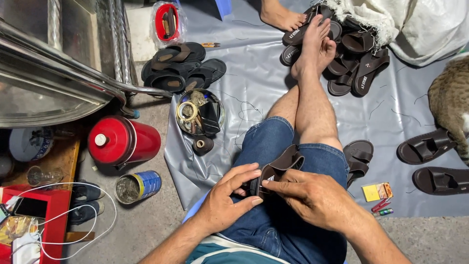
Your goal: The person is hand-sewing a strap onto a brown sandal using a needle and thread.
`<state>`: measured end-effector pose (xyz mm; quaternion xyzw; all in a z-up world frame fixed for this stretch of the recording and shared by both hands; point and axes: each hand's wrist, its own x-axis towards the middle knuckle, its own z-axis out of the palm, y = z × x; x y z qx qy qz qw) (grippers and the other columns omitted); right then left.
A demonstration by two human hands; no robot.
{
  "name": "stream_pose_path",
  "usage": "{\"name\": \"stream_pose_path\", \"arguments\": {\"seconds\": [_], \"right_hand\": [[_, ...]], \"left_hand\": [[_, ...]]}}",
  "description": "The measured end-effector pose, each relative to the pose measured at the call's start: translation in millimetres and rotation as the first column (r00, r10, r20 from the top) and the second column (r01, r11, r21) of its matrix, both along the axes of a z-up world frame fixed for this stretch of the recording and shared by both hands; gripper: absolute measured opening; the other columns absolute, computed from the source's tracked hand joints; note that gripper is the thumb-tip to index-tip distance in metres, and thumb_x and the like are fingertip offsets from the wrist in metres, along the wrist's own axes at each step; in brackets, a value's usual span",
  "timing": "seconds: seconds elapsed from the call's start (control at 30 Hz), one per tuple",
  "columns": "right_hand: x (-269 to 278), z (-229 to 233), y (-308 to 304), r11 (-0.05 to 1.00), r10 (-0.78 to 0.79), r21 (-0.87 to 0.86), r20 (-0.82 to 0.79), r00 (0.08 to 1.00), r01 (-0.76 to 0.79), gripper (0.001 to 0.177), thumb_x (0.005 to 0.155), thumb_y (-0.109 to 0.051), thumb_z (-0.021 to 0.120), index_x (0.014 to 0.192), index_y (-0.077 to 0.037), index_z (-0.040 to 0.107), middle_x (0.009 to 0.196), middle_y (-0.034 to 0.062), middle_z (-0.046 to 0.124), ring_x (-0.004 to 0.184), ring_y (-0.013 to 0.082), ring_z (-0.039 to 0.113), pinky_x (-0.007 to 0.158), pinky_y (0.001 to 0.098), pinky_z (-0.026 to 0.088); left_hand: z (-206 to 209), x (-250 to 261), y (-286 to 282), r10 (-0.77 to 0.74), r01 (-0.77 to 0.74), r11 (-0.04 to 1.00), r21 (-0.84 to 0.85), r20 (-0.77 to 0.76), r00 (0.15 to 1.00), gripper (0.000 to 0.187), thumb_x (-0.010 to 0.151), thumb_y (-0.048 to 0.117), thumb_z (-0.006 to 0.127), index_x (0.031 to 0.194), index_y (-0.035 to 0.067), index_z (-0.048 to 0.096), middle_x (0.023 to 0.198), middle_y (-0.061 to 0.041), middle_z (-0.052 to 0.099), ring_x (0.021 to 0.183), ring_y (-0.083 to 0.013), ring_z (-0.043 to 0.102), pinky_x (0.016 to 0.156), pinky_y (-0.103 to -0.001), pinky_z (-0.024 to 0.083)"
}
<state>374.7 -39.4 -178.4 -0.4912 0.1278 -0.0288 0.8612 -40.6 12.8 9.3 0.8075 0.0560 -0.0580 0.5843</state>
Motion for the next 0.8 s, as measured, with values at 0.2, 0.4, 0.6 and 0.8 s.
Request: {"name": "stream_pose_path", "arguments": {"seconds": [0.2, 0.4, 0.6, 0.8], "right_hand": [[-13.6, 16.9, 0.0, 0.904, -0.079, 0.422, 0.025, 0.997, 0.061, 0.081, 0.078, -0.044, 0.046, 0.141, -0.003, 0.016, 0.151, 0.0047, 0.011, 0.139, 0.0118, 0.009, 0.111, 0.0236, 0.007], [-13.2, 22.0, 1.3, 0.981, -0.027, 0.195, 0.011, 1.000, 0.025, 0.083, 0.078, -0.052, 0.040, 0.142, -0.005, 0.015, 0.151, 0.0046, 0.009, 0.139, 0.0121, 0.008, 0.111, 0.0236, 0.005], [-27.8, 44.3, 0.5, 0.743, -0.112, 0.665, 0.010, 0.994, 0.077, 0.077, 0.080, -0.045, 0.036, 0.142, -0.003, 0.015, 0.150, 0.0075, 0.013, 0.139, 0.0128, 0.009, 0.112, 0.0267, 0.005], [-45.7, 60.6, 4.7, 0.855, -0.052, 0.516, -0.014, 0.999, 0.052, 0.081, 0.077, -0.050, 0.037, 0.140, -0.003, 0.021, 0.151, 0.0082, 0.012, 0.139, 0.0143, 0.009, 0.110, 0.0293, 0.010]], "left_hand": [[-3.8, -0.3, 1.3, 0.000, -0.001, 0.999, -0.039, -0.022, 1.000, 0.048, 0.074, 0.012, 0.069, 0.119, 0.021, 0.054, 0.131, -0.004, 0.049, 0.117, -0.0144, 0.051, 0.077, -0.024, 0.052], [-19.8, -2.5, 2.3, 0.021, -0.013, 0.993, -0.119, 0.067, 0.998, 0.048, 0.076, 0.008, 0.069, 0.120, 0.019, 0.054, 0.132, -0.010, 0.048, 0.110, -0.0125, 0.053, 0.073, -0.021, 0.052], [-29.8, -1.7, 1.2, -0.011, 0.033, 0.988, -0.151, 0.142, 0.990, 0.040, 0.079, 0.011, 0.068, 0.116, 0.022, 0.058, 0.127, -0.007, 0.052, 0.118, -0.0180, 0.051, 0.106, -0.031, 0.034], [-29.7, -1.0, 1.3, 0.005, 0.007, 0.980, -0.198, 0.059, 0.998, 0.038, 0.074, 0.016, 0.072, 0.110, 0.022, 0.062, 0.123, -0.004, 0.056, 0.113, -0.0143, 0.054, 0.103, -0.028, 0.036]]}}
